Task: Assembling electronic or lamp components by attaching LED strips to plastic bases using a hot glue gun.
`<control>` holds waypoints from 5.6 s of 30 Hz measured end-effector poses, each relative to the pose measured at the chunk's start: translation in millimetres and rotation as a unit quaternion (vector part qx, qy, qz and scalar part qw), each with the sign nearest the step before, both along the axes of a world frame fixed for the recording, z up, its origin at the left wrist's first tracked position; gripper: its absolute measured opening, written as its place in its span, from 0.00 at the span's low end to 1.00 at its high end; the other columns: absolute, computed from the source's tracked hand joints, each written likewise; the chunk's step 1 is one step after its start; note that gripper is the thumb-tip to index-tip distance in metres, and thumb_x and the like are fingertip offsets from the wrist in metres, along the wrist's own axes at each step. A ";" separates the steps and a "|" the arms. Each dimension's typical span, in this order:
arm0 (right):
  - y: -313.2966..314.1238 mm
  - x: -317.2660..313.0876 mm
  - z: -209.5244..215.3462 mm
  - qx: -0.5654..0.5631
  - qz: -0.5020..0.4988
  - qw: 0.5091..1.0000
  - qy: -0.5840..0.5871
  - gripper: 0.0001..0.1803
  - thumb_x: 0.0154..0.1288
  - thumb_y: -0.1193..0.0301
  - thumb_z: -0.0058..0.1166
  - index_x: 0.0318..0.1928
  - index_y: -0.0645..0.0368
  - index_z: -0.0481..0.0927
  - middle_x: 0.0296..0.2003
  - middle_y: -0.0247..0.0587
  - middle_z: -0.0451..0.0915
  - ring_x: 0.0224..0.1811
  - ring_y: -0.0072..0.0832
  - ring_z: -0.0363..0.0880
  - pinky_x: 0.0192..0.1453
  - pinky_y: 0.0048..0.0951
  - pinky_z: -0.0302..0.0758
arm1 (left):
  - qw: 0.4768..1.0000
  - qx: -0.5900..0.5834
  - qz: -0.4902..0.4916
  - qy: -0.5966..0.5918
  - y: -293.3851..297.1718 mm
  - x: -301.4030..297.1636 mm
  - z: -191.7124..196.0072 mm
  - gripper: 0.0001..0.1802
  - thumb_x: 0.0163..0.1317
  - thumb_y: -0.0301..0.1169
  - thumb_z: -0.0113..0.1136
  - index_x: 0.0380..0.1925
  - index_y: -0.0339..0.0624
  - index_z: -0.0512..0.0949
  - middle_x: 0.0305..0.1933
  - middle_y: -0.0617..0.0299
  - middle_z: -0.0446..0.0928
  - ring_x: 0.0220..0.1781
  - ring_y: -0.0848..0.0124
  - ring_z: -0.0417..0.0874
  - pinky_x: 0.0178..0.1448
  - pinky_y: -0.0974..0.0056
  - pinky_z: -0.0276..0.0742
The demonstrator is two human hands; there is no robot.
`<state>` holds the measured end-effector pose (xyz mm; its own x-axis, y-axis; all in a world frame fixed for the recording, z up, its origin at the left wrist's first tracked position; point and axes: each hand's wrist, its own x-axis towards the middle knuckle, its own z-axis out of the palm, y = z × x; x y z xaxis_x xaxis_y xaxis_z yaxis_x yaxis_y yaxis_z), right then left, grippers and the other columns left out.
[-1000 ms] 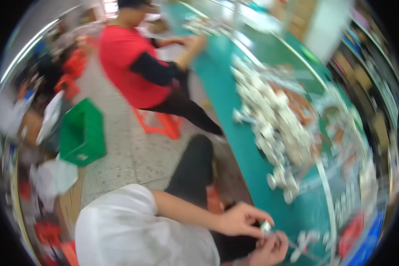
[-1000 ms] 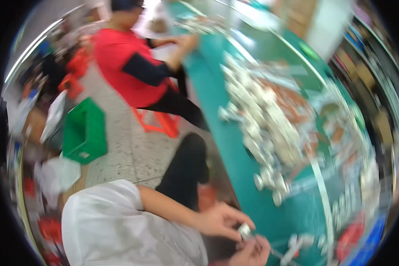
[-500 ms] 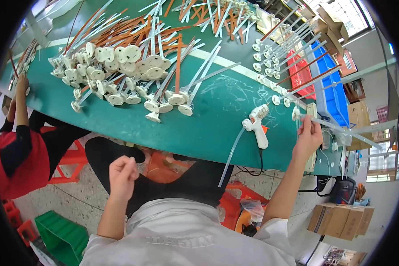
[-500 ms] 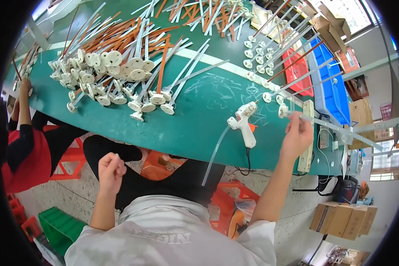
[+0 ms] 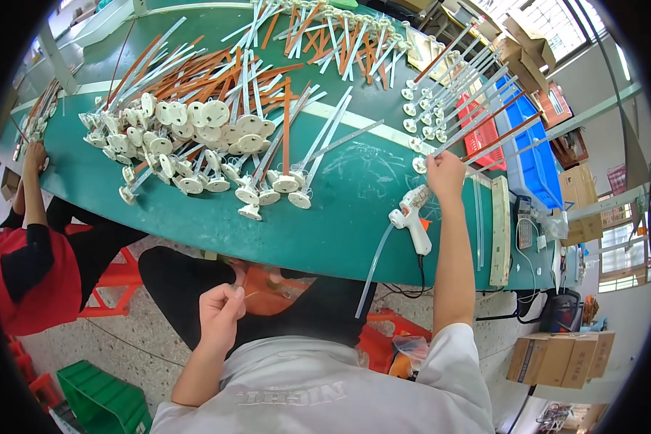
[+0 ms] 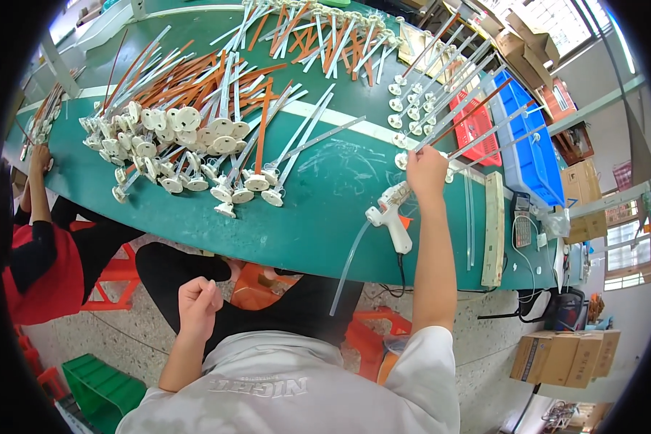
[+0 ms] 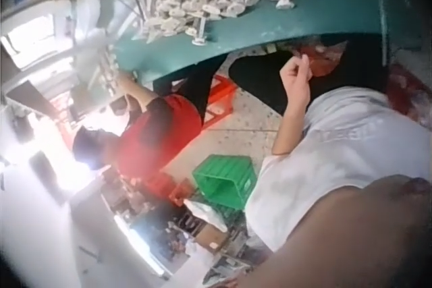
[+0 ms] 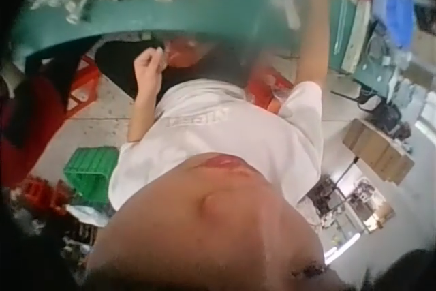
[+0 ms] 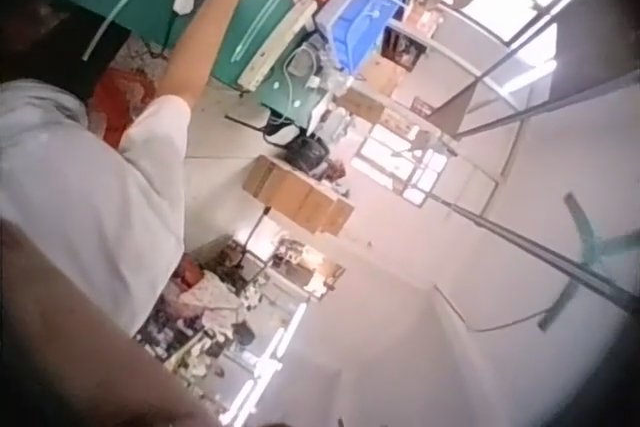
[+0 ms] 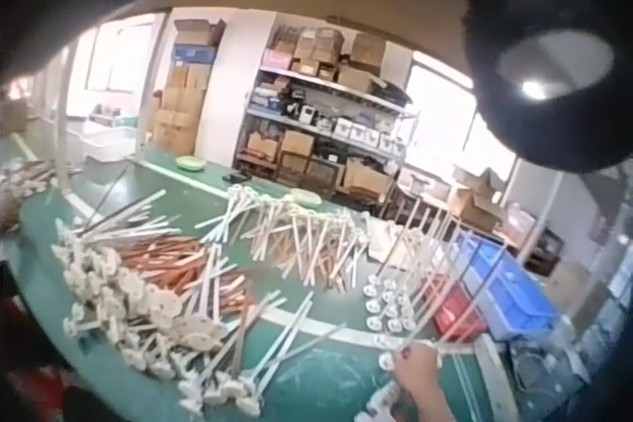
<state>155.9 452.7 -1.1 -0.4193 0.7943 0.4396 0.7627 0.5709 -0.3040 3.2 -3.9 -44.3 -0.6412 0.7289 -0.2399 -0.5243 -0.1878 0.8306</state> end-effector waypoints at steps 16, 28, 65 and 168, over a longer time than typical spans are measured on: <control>-89.2 39.9 58.7 -0.051 -0.074 0.990 0.108 0.17 0.54 0.65 0.64 0.39 0.66 0.82 0.30 0.49 0.84 0.31 0.35 0.84 0.39 0.32 0.77 | 0.991 -0.015 -0.011 0.129 -12.8 3.5 15.7 0.13 0.62 0.22 0.57 0.19 0.41 0.70 0.17 0.73 0.65 0.18 0.84 0.60 0.23 0.74 0.52; -131.9 195.8 32.1 -0.047 -0.129 0.894 0.427 0.07 0.64 0.72 0.57 0.38 0.64 0.79 0.25 0.34 0.81 0.25 0.15 0.75 0.28 0.17 0.67 | 0.845 0.040 -0.045 0.532 84.4 -42.7 137.9 0.11 0.51 0.25 0.67 0.33 0.35 0.78 0.30 0.63 0.76 0.29 0.78 0.73 0.36 0.71 0.70; -67.3 141.2 -33.7 -0.140 -0.322 0.932 0.085 0.08 0.59 0.71 0.60 0.31 0.63 0.76 0.18 0.36 0.75 0.17 0.22 0.70 0.20 0.22 0.65 | 0.767 0.114 -0.278 0.567 696.8 -76.5 114.0 0.68 0.28 0.44 0.81 0.69 0.36 0.49 0.67 0.42 0.60 0.68 0.50 0.62 0.70 0.55 0.59; -68.2 143.0 -37.9 -0.105 -0.316 0.943 -0.022 0.10 0.66 0.69 0.54 0.34 0.65 0.75 0.22 0.46 0.75 0.22 0.36 0.75 0.26 0.32 0.71 | 0.336 -0.012 -0.088 0.938 521.4 -428.1 111.2 0.12 0.54 0.28 0.57 0.40 0.42 0.74 0.64 0.41 0.66 0.62 0.47 0.72 0.59 0.55 0.75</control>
